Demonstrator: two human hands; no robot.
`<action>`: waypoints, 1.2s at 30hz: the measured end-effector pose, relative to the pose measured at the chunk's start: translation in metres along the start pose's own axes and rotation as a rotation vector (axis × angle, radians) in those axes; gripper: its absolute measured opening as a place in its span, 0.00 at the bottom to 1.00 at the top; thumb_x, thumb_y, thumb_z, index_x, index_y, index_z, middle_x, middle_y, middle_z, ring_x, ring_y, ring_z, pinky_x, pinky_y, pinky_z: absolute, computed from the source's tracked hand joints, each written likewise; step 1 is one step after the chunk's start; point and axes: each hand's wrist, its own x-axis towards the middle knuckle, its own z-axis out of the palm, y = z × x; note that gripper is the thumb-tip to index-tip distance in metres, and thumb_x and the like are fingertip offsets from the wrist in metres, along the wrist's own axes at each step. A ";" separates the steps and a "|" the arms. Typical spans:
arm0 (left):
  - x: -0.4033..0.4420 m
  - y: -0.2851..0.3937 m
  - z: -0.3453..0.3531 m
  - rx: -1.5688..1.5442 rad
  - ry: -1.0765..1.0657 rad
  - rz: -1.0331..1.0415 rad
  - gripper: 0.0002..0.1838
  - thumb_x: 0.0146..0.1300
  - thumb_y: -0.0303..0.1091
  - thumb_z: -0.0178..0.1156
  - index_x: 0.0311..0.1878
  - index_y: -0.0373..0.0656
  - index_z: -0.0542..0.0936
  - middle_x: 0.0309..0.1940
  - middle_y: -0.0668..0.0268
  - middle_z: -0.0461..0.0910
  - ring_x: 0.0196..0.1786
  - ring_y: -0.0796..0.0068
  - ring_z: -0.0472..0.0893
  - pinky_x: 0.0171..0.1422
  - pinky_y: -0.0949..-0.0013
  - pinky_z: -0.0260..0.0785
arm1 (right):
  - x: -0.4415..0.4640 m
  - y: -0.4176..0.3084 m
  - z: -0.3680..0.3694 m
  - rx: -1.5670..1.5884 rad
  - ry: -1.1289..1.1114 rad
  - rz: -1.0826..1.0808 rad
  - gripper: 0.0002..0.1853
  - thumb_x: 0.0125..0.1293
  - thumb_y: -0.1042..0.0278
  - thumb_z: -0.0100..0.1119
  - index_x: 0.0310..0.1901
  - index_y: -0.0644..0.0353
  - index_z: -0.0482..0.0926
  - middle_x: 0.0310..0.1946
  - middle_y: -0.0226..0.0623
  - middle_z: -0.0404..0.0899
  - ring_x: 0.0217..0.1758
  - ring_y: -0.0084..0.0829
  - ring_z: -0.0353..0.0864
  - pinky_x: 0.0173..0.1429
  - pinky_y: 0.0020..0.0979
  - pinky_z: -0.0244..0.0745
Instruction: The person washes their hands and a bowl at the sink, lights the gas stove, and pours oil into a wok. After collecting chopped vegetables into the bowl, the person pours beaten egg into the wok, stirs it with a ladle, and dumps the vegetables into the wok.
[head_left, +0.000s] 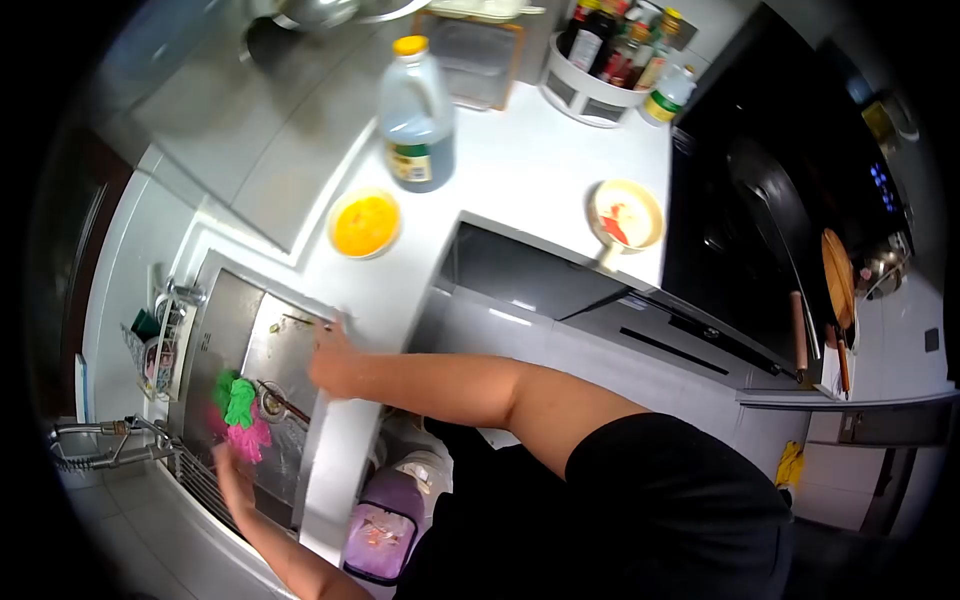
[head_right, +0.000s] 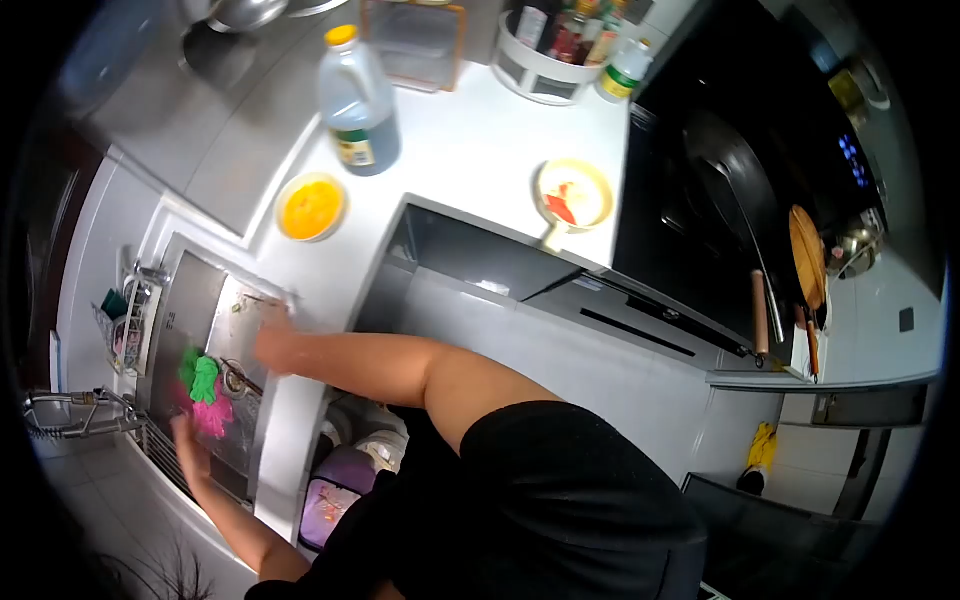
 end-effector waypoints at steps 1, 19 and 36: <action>-0.002 -0.004 0.012 0.644 0.211 0.005 0.27 0.59 0.50 0.48 0.59 0.49 0.63 0.61 0.58 0.59 0.64 0.59 0.58 0.65 0.49 0.44 | -0.021 0.006 0.012 -0.385 0.063 0.077 0.18 0.54 0.54 0.55 0.41 0.59 0.75 0.39 0.45 0.76 0.50 0.40 0.72 0.50 0.39 0.67; -0.082 0.185 0.579 0.325 -0.618 0.355 0.27 0.54 0.51 0.58 0.43 0.34 0.67 0.28 0.63 0.71 0.24 0.74 0.74 0.23 0.72 0.68 | -0.780 0.086 0.157 1.386 2.117 0.708 0.20 0.62 0.48 0.46 0.39 0.60 0.72 0.28 0.33 0.76 0.32 0.24 0.78 0.35 0.26 0.75; 0.018 0.233 0.634 0.068 -0.116 0.433 0.24 0.56 0.42 0.55 0.45 0.28 0.65 0.37 0.50 0.72 0.29 0.64 0.77 0.17 0.69 0.75 | -0.755 0.086 0.015 0.205 1.306 1.342 0.18 0.58 0.69 0.51 0.48 0.71 0.68 0.19 0.40 0.72 0.21 0.28 0.70 0.30 0.28 0.66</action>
